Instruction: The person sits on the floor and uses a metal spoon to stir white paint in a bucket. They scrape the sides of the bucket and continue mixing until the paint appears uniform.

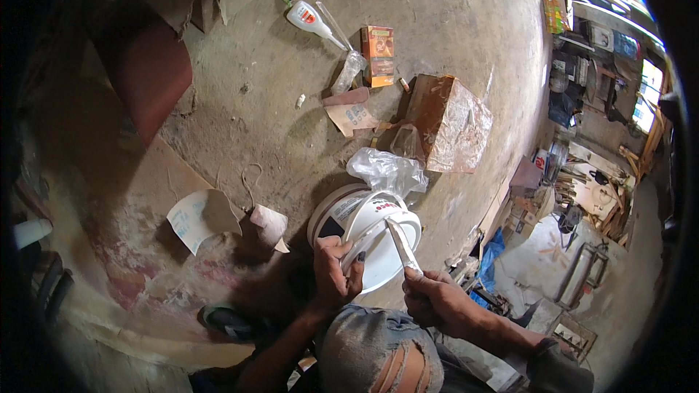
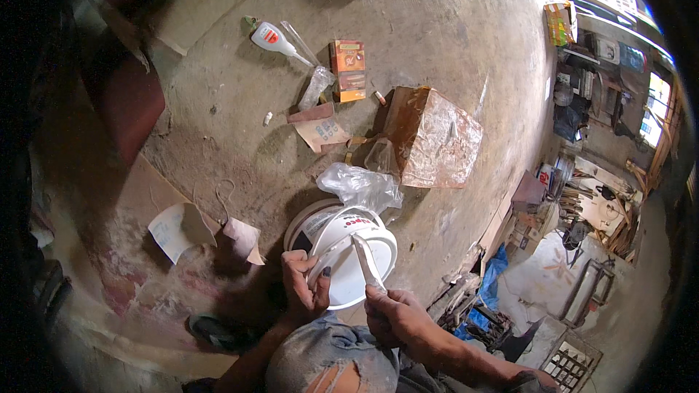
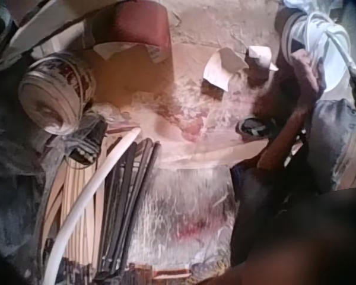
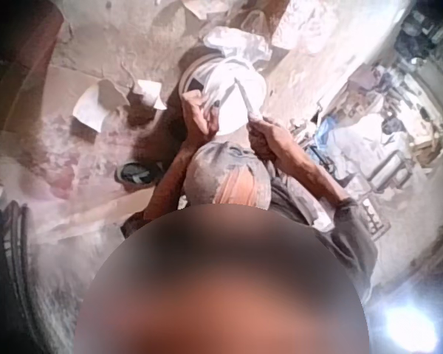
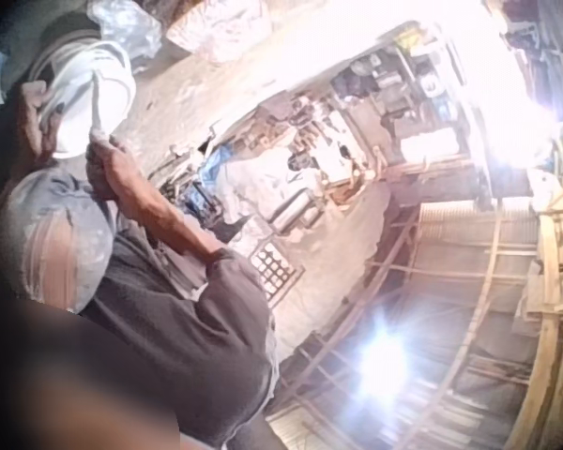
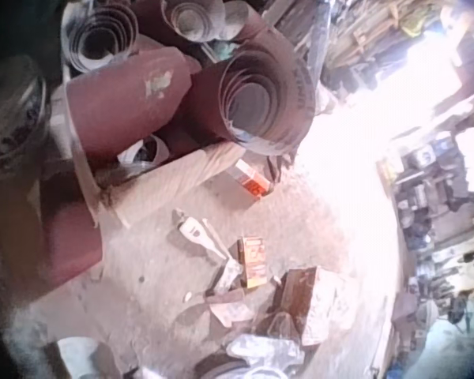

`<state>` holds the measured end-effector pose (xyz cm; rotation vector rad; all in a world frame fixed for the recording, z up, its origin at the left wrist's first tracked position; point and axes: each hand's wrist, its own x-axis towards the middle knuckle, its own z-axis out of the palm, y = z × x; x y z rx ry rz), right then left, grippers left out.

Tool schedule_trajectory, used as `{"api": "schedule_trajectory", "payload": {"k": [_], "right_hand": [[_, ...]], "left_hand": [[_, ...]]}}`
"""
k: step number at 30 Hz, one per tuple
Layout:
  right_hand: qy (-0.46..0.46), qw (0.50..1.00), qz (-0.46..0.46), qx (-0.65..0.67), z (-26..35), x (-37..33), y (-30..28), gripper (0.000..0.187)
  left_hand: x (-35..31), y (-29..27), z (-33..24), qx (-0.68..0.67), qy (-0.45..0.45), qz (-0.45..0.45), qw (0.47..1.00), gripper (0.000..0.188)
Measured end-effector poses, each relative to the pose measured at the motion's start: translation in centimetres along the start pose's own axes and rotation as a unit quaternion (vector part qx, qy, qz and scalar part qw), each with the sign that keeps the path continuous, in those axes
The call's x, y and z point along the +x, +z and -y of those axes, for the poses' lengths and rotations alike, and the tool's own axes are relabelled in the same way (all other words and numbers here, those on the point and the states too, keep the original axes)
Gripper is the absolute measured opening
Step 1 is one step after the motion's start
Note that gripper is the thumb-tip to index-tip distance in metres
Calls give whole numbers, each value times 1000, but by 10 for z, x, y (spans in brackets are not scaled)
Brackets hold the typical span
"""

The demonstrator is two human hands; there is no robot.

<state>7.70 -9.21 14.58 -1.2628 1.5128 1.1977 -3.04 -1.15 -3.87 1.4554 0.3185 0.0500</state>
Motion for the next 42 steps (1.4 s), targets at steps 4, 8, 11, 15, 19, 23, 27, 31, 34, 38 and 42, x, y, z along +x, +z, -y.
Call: {"api": "schedule_trajectory", "payload": {"k": [4, 8, 11, 15, 19, 23, 27, 31, 34, 38, 42], "right_hand": [[-1, 1000, 5, -25, 7, 3, -4, 33], [-28, 999, -3, -45, -1, 9, -3, 36], [-101, 974, -68, -194, -11, 14, -6, 47], [-244, 912, -127, -305, -25, 23, -15, 51], [-357, 791, -222, -445, -37, 48, -10, 31], [-541, 786, -136, -266, -50, 65, -20, 24], [-510, 850, -134, -3, -56, 79, -48, 21], [-591, 788, -175, -11, -54, 116, -48, 26], [-525, 792, -271, -153, -55, 138, -43, 25], [-634, 685, -230, -276, -50, 122, -55, 26], [-480, 780, -184, -356, -20, 69, -80, 31]], "left_hand": [[-3, 0, -1, 7, -15, -7, 1000, 34], [-4, 3, -4, 21, -19, -22, 999, 34], [-5, 5, -5, 1, -38, -32, 999, 34], [-13, 12, -1, 6, -16, -62, 998, 30], [-15, 14, 1, 32, -6, -75, 997, 30], [1, 3, -14, 84, 94, -85, 988, 29], [49, -8, -45, 182, 84, 51, 978, 18], [113, -14, -68, 133, -50, 285, 948, 19], [128, -5, -71, 190, -56, 340, 920, 18], [122, 3, -64, 267, -56, 301, 914, 19], [129, -7, -53, 132, -180, 327, 918, 19]]}}
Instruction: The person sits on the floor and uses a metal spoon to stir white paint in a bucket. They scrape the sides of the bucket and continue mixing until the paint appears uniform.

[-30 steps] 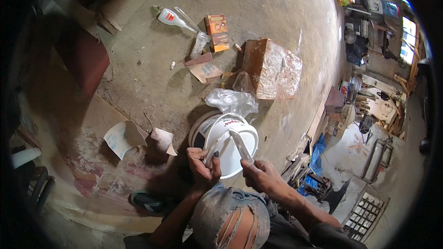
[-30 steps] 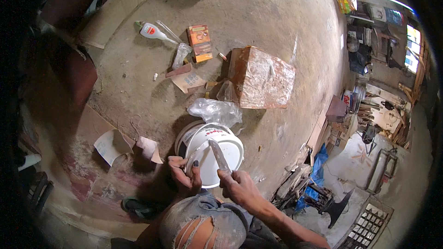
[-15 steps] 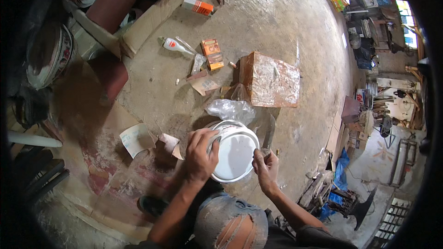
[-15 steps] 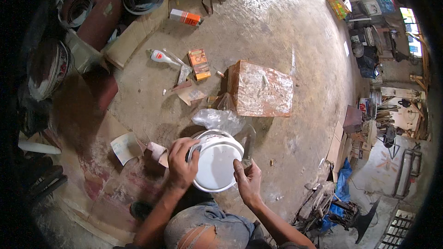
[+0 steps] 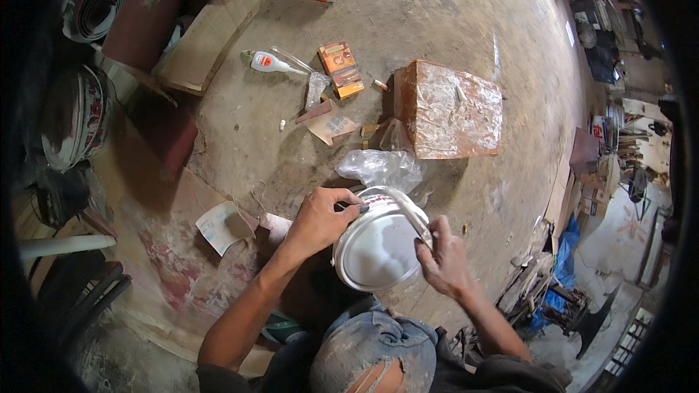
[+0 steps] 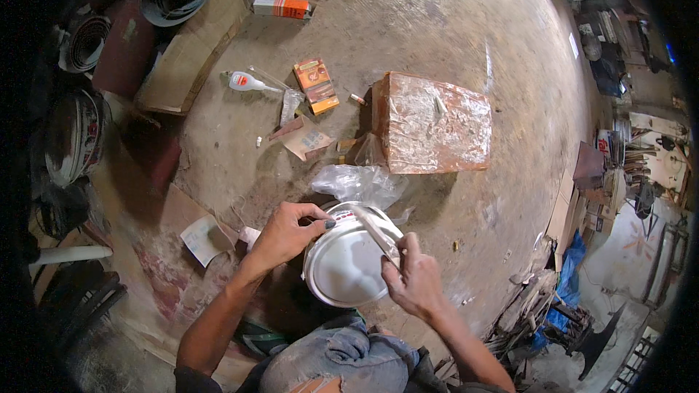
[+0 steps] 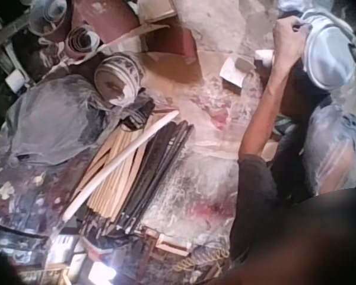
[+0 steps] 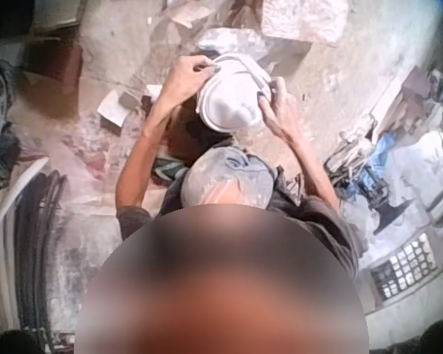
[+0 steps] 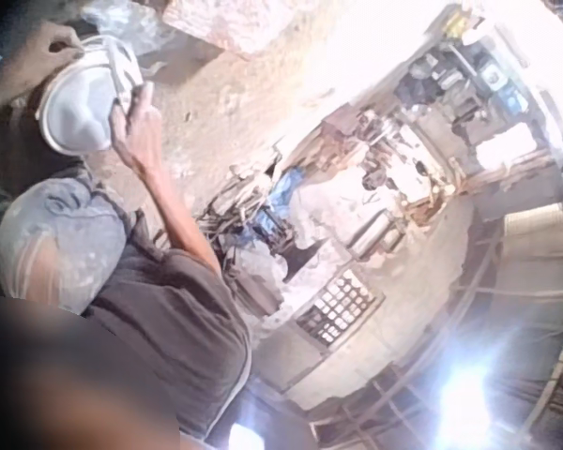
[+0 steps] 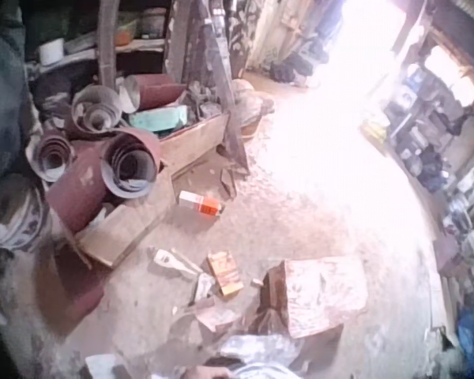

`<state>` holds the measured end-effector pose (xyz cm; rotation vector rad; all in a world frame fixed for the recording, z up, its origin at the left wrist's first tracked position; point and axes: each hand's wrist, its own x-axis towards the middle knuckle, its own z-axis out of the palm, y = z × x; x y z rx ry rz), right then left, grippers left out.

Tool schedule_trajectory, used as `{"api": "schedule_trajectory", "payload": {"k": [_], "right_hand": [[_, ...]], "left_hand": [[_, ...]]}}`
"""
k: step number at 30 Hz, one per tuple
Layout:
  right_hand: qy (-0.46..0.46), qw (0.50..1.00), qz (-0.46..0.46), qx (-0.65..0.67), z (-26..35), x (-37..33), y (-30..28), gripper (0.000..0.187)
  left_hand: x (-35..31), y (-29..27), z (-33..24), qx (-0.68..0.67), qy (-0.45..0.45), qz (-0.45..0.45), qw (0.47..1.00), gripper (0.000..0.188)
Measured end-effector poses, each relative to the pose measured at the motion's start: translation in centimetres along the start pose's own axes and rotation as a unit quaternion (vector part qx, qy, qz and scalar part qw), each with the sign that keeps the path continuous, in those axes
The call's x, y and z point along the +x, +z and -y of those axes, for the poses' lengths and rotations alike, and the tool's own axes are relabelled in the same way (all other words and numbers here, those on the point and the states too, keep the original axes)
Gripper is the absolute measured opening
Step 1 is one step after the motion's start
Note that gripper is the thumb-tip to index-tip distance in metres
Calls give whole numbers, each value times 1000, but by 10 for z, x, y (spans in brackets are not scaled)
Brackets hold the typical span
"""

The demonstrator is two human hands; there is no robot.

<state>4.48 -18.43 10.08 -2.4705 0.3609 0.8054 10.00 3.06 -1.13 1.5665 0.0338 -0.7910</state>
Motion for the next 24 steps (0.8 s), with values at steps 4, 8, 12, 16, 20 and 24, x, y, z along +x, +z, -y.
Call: {"api": "schedule_trajectory", "payload": {"k": [4, 8, 12, 16, 20, 24], "right_hand": [[-38, 984, 125, -119, 24, 3, -45, 33], [-157, 942, 171, -242, 41, 9, -56, 27], [-224, 890, 154, -365, 51, 11, -63, 32], [-270, 860, 159, -403, 65, 5, -73, 37], [-263, 838, 172, -445, 75, 2, -74, 41], [-287, 806, 154, -494, 75, 6, -71, 41]], "left_hand": [[-6, -4, 8, -95, -15, 25, 995, 19], [-21, -1, 13, -79, 10, 1, 997, 22], [-34, 2, 14, -63, 47, -43, 996, 25], [-44, 5, 11, -67, 41, -63, 995, 26], [-51, 7, 8, -57, 2, -81, 995, 22], [-54, 18, 8, 27, 42, -149, 988, 17]]}}
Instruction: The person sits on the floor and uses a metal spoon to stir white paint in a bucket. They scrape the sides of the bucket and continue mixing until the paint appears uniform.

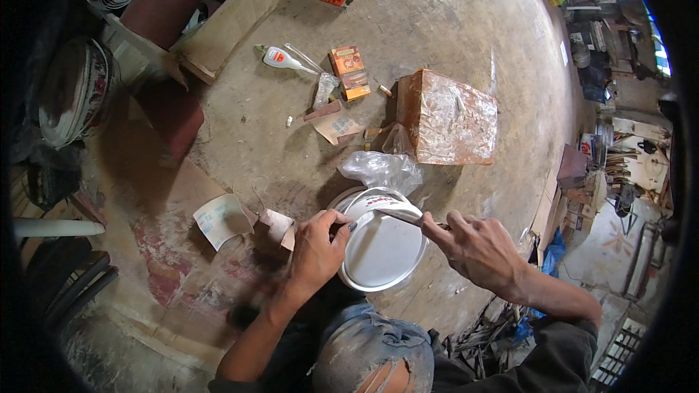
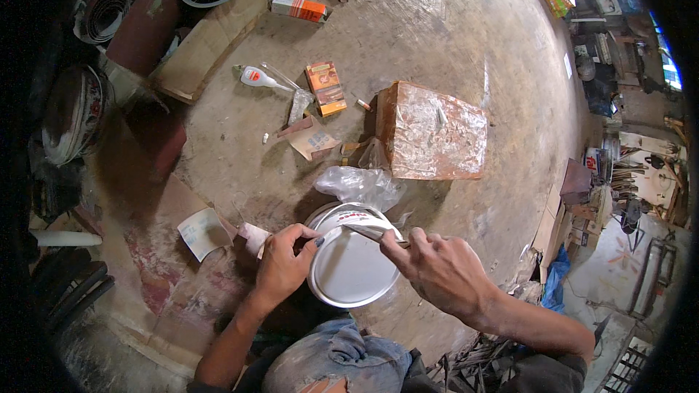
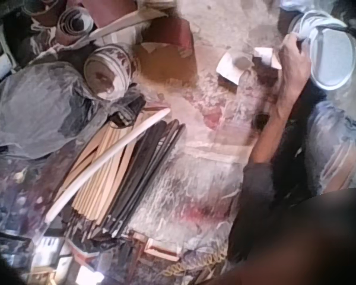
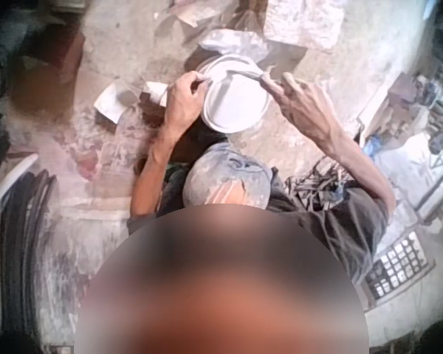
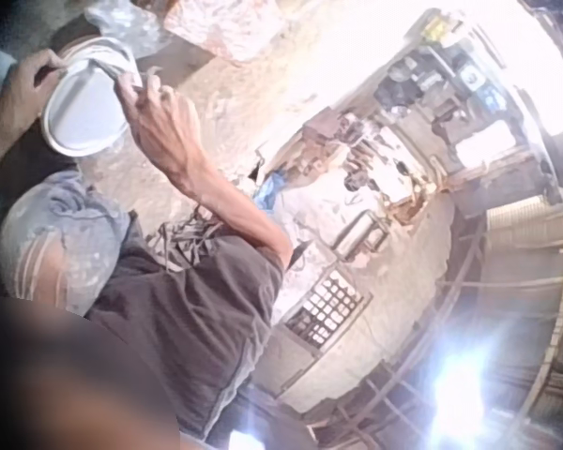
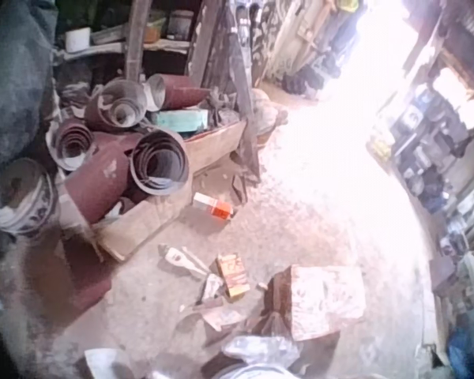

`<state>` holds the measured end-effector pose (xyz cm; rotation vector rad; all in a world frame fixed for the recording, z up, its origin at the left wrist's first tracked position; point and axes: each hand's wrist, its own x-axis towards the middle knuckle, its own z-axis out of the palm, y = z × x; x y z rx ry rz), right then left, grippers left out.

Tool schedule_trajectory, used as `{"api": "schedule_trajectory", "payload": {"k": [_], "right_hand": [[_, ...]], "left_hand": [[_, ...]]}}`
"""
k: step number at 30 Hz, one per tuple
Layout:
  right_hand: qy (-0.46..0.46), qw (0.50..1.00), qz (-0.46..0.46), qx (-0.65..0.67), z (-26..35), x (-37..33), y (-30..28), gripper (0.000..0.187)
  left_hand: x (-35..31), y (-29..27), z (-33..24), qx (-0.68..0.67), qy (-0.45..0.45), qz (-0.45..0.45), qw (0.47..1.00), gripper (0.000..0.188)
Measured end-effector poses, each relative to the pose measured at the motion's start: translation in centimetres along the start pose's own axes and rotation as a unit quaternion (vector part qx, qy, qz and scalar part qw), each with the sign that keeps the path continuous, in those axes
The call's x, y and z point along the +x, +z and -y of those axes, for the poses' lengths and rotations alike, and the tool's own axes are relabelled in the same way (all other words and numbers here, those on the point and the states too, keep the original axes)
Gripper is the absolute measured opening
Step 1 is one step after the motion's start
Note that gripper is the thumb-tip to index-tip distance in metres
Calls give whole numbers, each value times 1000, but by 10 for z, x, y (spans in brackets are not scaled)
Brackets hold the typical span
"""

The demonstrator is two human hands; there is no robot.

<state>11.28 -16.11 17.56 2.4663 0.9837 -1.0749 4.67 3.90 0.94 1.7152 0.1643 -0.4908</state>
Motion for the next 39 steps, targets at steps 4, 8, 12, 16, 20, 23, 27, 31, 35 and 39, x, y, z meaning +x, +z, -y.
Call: {"api": "schedule_trajectory", "payload": {"k": [4, 8, 12, 16, 20, 23, 27, 31, 35, 39], "right_hand": [[-40, 997, -19, -63, 7, 5, -3, 37], [-51, 992, 11, -115, 26, 17, -17, 35], [-184, 961, -67, -196, 31, 37, -33, 24], [-243, 959, 72, -130, 22, 78, -50, 15], [-294, 952, 63, -66, 11, 141, -86, 9], [-198, 950, 215, -110, 16, 161, -97, 12], [-328, 922, -38, -204, 37, 127, -64, 14], [-313, 946, 73, -46, 7, 180, -47, 24], [-166, 846, 506, -7, -34, 287, -34, 32], [-146, 763, 626, -69, -24, 295, 12, 38]], "left_hand": [[-6, 13, -1, 54, 29, -59, 996, 10], [-16, 28, 0, 58, 49, -124, 989, 12], [-36, 65, 8, 134, 71, -228, 962, 30], [-42, 86, 35, 26, 86, -340, 936, 36], [-43, 86, 43, 35, 51, -367, 928, 30], [-41, 86, 41, 64, 36, -386, 919, 28], [-38, 88, 42, 20, 26, -378, 925, 25], [-43, 88, 41, -57, -59, -361, 929, 26], [-40, 87, 38, -61, -59, -384, 920, 26], [-26, 95, 45, 48, -43, -389, 919, 24]]}}
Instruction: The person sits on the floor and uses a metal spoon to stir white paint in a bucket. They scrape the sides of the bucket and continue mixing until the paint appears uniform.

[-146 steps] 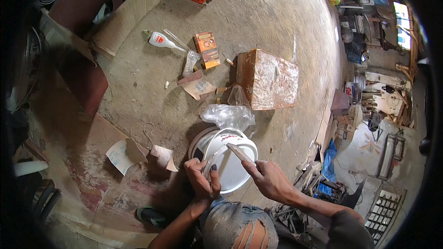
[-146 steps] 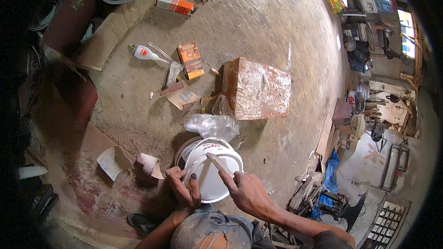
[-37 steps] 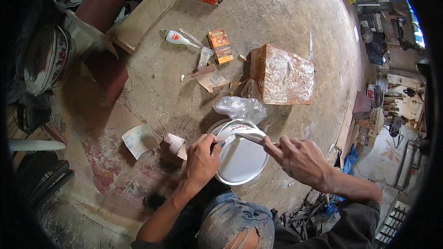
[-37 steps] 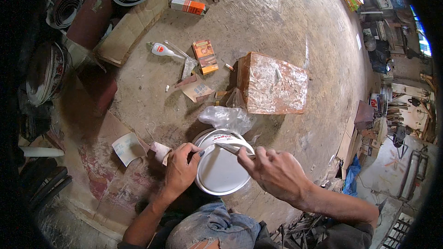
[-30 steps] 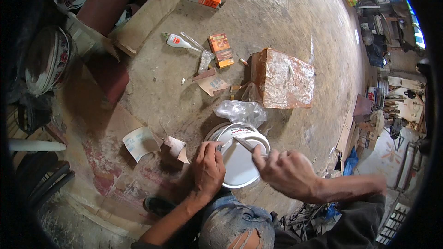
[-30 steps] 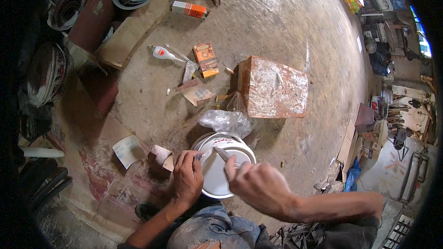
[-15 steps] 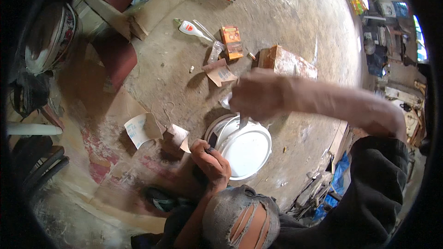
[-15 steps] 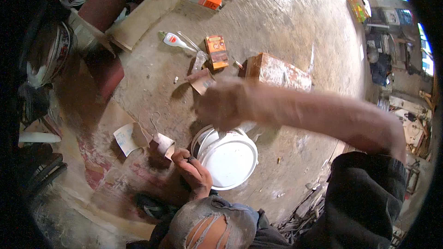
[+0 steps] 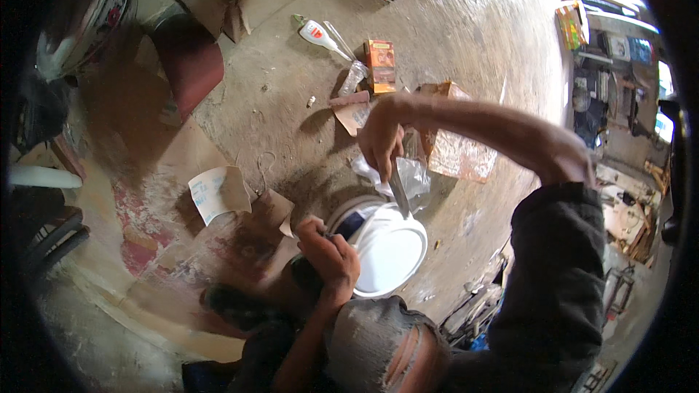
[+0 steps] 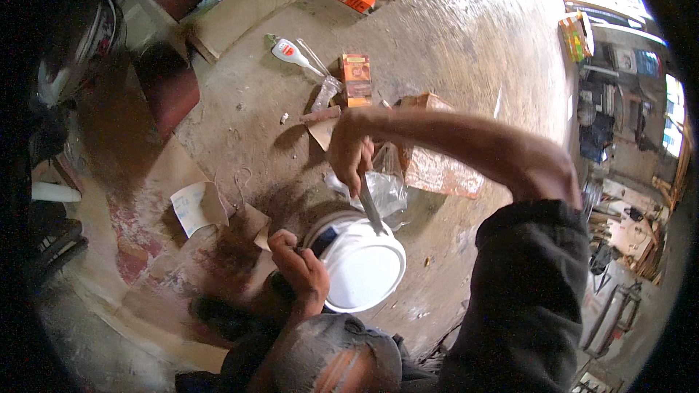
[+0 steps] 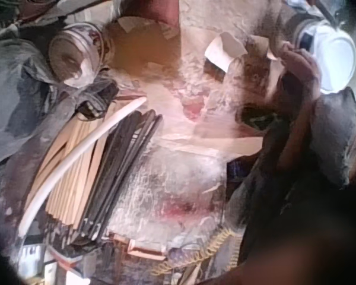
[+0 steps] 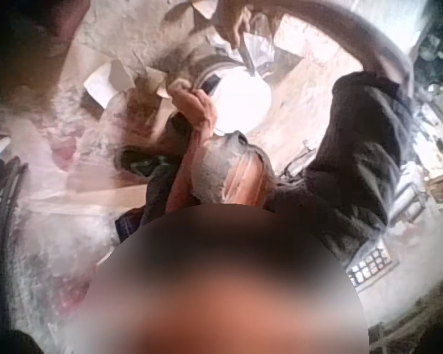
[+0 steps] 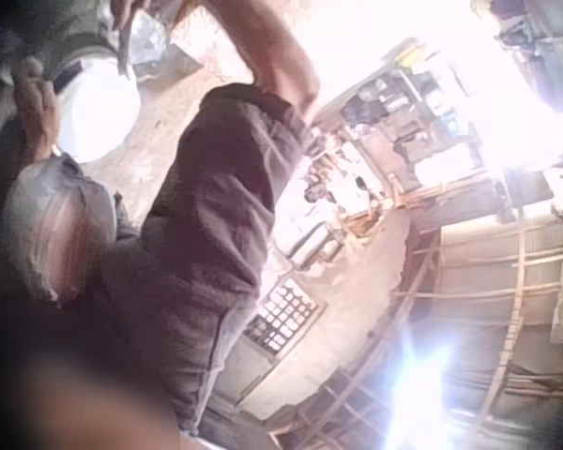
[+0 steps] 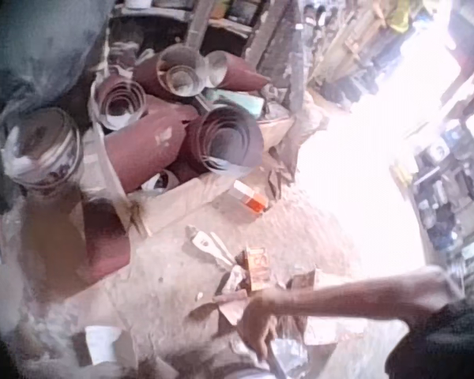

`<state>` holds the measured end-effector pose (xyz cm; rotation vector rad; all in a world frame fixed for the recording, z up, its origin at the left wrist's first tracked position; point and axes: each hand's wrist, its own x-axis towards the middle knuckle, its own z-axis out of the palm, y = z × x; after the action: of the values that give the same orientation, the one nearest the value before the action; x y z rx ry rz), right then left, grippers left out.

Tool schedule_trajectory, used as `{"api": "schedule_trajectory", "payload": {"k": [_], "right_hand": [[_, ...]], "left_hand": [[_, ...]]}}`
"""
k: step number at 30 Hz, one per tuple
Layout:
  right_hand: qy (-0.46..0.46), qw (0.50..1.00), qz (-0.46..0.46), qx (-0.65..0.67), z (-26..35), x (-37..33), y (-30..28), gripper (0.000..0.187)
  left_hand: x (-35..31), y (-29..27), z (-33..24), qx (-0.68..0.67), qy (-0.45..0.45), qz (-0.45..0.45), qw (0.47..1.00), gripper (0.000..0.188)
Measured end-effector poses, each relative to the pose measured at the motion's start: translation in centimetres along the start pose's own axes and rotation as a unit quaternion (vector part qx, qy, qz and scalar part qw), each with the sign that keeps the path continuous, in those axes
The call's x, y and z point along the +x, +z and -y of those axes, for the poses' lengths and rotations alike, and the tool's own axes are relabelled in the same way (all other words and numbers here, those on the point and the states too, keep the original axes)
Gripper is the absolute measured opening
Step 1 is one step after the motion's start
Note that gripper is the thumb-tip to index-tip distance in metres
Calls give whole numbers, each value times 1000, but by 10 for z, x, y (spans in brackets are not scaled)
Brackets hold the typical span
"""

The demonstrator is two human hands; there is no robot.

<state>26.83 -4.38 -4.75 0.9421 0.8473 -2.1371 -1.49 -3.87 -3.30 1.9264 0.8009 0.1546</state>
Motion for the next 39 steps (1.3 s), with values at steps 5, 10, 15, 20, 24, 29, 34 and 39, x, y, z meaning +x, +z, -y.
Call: {"api": "schedule_trajectory", "payload": {"k": [5, 10, 15, 20, 24, 29, 34, 39], "right_hand": [[-38, 998, -13, -46, -2, 4, 52, 37], [-80, 822, -564, 15, -5, -99, 134, 18], [113, 654, -682, 308, 56, -119, 241, 27], [137, 452, -742, 475, 80, -80, 338, 15], [30, 242, -759, 604, 74, -29, 379, 16], [-207, 201, -795, 533, 69, 27, 339, 21], [-431, 188, -710, 524, 95, 5, 263, 28], [-594, 210, -484, 607, 138, -46, 225, 42]], "left_hand": [[-3, 6, 13, 32, -16, 48, 998, 25], [21, -5, -10, -195, 93, 211, 953, 24], [62, 24, -48, -108, 172, 526, 826, 29], [55, 43, -65, -38, 247, 580, 776, 29], [40, 37, -72, 71, 303, 545, 779, 24], [8, 22, -70, 157, 338, 404, 835, 24], [-2, -24, -31, 142, 260, 362, 884, 25], [28, -83, -22, 95, 146, 395, 902, 32]]}}
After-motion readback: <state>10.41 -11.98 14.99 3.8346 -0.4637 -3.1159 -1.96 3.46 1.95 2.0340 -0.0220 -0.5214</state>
